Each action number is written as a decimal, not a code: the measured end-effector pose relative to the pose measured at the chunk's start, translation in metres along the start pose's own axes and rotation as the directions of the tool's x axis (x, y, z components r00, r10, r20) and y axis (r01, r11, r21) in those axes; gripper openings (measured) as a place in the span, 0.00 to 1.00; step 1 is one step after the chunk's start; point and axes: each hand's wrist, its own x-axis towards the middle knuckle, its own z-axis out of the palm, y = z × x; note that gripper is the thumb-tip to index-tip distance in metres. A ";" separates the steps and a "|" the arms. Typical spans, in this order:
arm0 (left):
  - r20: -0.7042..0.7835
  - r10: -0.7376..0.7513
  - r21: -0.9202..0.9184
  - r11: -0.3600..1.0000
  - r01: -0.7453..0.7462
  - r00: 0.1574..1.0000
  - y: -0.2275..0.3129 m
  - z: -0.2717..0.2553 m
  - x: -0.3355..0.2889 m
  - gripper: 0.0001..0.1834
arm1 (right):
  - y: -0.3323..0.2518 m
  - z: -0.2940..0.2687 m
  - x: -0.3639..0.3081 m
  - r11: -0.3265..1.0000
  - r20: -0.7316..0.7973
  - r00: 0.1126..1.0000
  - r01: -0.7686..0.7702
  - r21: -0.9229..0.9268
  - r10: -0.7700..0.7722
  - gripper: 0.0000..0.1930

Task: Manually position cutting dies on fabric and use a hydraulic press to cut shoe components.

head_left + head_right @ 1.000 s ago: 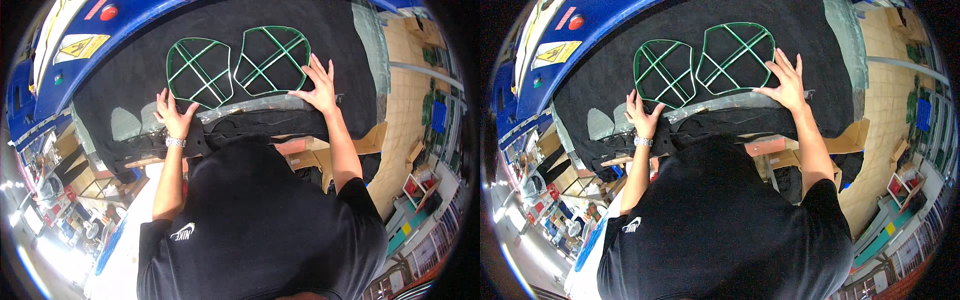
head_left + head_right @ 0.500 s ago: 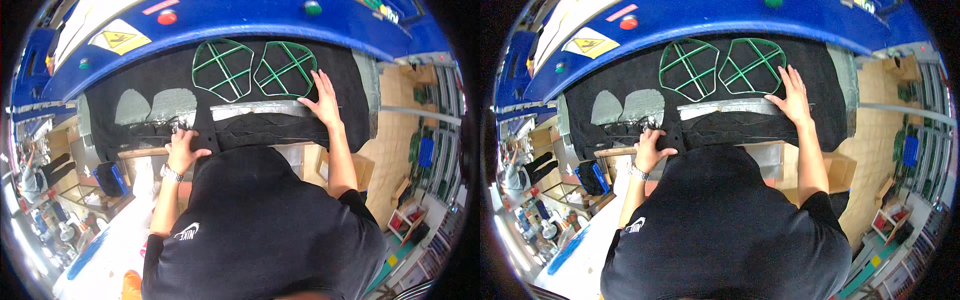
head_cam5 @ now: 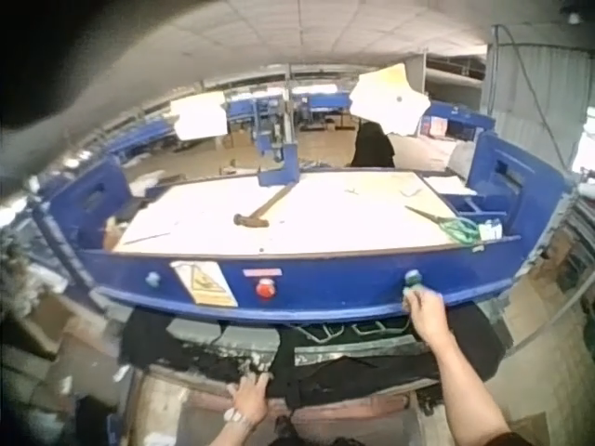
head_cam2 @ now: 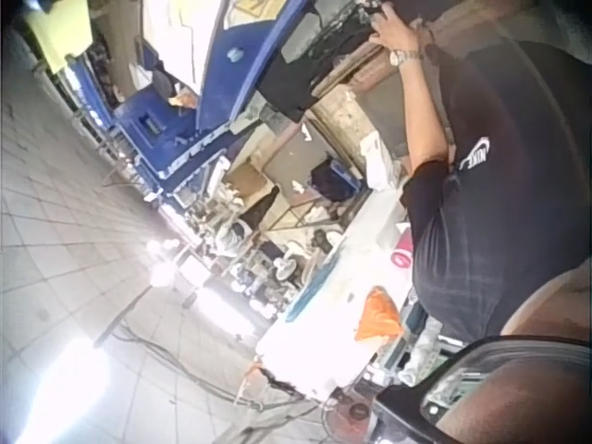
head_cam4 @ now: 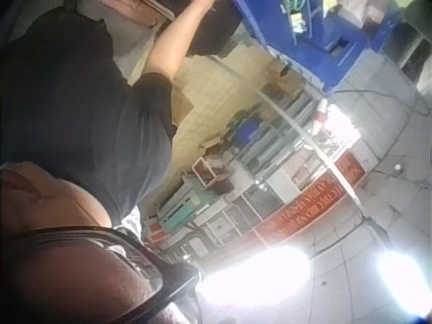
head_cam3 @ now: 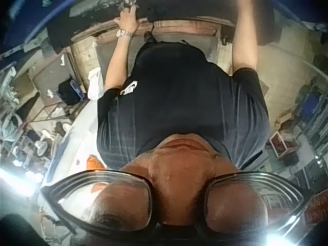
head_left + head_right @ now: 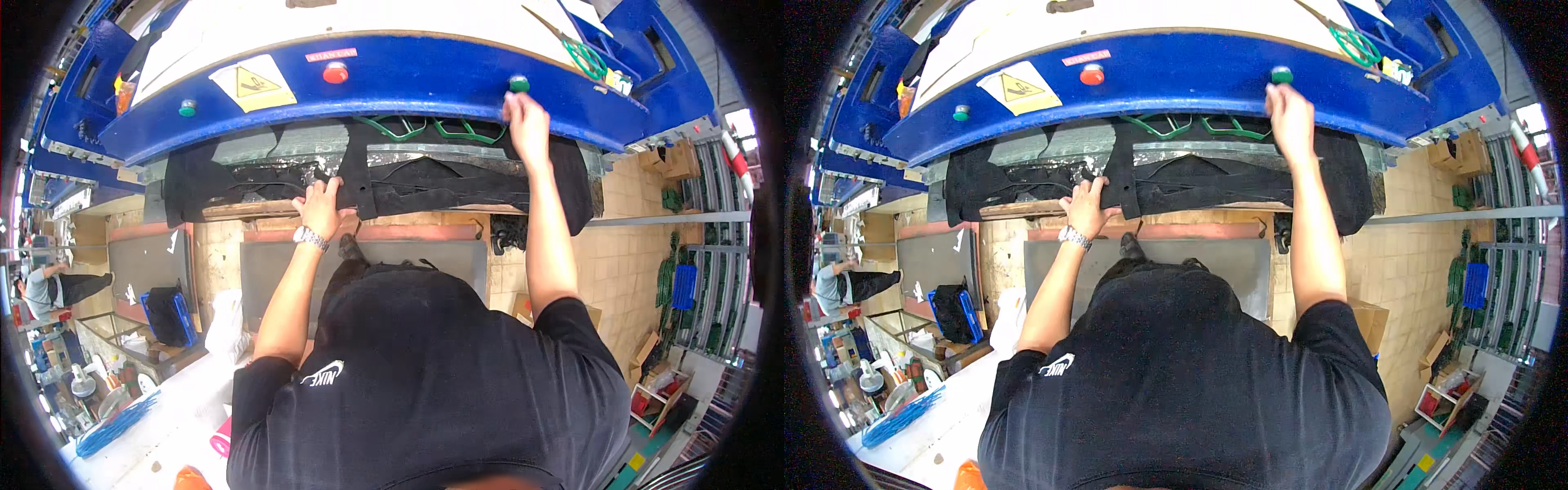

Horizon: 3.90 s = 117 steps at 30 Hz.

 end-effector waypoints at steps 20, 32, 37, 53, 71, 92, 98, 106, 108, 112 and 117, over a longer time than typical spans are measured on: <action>0.027 0.070 0.033 0.997 -0.071 0.997 -0.001 -0.016 0.053 0.39 | 0.013 0.071 -0.136 0.903 0.300 0.944 0.006 -0.429 0.136 0.22; 0.062 0.071 0.026 0.997 -0.073 0.996 -0.007 -0.004 0.034 0.37 | 0.011 0.062 -0.156 0.928 0.360 0.912 -0.050 -0.370 0.194 0.20; 0.176 0.052 -0.046 0.998 -0.044 0.983 -0.018 -0.001 -0.027 0.39 | 0.002 0.037 -0.189 0.940 0.543 0.816 -0.001 -0.342 0.199 0.22; 0.010 0.291 -0.540 0.807 -0.240 0.957 0.107 -0.024 -0.004 0.16 | -0.032 0.044 -0.177 0.956 0.445 0.853 -0.184 -0.229 0.271 0.40; -0.047 0.262 0.237 0.940 -0.244 0.964 0.219 0.060 -0.008 0.14 | 0.092 -0.093 -0.216 0.818 0.224 0.937 -0.098 -0.566 0.267 0.35; 0.037 0.301 -0.473 0.845 -0.249 0.953 0.181 0.014 -0.016 0.46 | 0.011 -0.039 -0.146 0.993 0.532 0.839 0.086 0.079 -0.115 0.18; 0.054 0.547 -0.844 0.472 -0.255 0.835 0.128 -0.006 -0.026 0.26 | -0.130 -0.093 -0.132 0.926 0.553 0.747 0.250 0.282 -0.370 0.13; 0.169 -0.112 -0.968 0.171 0.186 0.979 0.003 -0.046 -0.100 0.20 | -0.194 0.052 -0.049 0.794 0.465 0.689 0.277 0.541 -0.556 0.14; 0.213 -0.308 -0.962 0.100 0.254 0.927 -0.037 -0.041 -0.096 0.15 | -0.186 0.117 -0.041 0.859 0.417 0.778 0.293 0.421 -0.469 0.17; 0.236 -0.566 -0.885 0.211 0.416 0.790 -0.110 -0.013 -0.118 0.19 | -0.172 0.131 -0.096 0.904 0.564 0.734 0.423 0.055 -0.378 0.33; 0.099 -0.315 -0.864 0.443 0.239 0.944 -0.086 -0.034 -0.118 0.20 | -0.132 0.116 -0.201 0.776 0.762 0.609 0.583 -0.240 -0.221 0.35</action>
